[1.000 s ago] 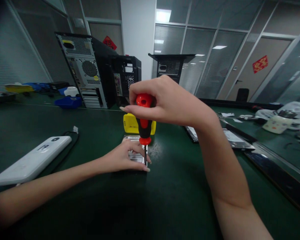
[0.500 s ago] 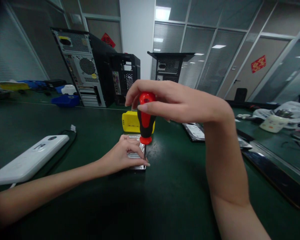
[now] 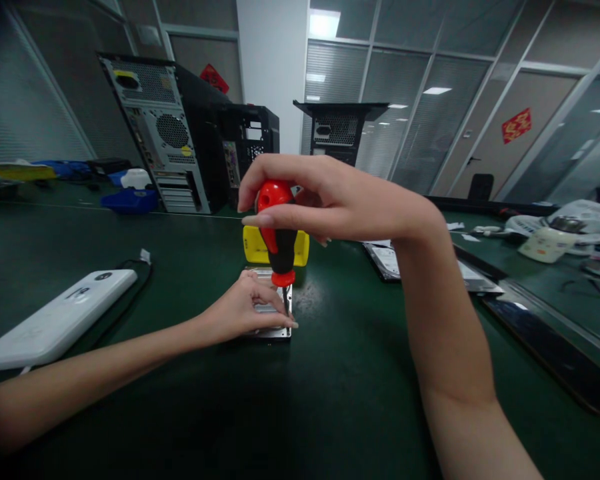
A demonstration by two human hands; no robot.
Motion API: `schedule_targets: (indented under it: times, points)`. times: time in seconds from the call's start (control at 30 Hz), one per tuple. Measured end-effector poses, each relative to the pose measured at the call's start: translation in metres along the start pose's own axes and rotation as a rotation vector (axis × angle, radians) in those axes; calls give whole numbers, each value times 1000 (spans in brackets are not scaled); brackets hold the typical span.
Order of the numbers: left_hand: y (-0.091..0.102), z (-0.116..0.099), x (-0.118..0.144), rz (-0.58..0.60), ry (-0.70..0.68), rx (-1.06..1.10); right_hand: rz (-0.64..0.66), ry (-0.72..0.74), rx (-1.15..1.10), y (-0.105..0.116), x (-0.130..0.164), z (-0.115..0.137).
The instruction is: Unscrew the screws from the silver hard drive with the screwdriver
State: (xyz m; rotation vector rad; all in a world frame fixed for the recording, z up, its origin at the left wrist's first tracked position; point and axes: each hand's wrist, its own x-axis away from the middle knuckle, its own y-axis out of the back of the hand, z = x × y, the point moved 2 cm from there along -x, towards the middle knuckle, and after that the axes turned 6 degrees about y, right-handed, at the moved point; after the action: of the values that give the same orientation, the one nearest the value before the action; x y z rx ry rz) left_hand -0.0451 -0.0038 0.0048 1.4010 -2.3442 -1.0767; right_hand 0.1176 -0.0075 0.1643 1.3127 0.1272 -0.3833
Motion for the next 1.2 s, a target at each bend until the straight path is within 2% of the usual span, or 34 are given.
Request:
schedule_targets:
  times: [0.4, 0.97, 1.2]
  points:
    - [0, 2, 0, -10, -22, 90, -17, -1, 26, 1, 0, 1]
    - [0, -2, 2, 7, -36, 100, -19, 5, -11, 1, 1, 0]
    - [0, -1, 1, -10, -66, 31, -40, -29, -47, 0, 2, -2]
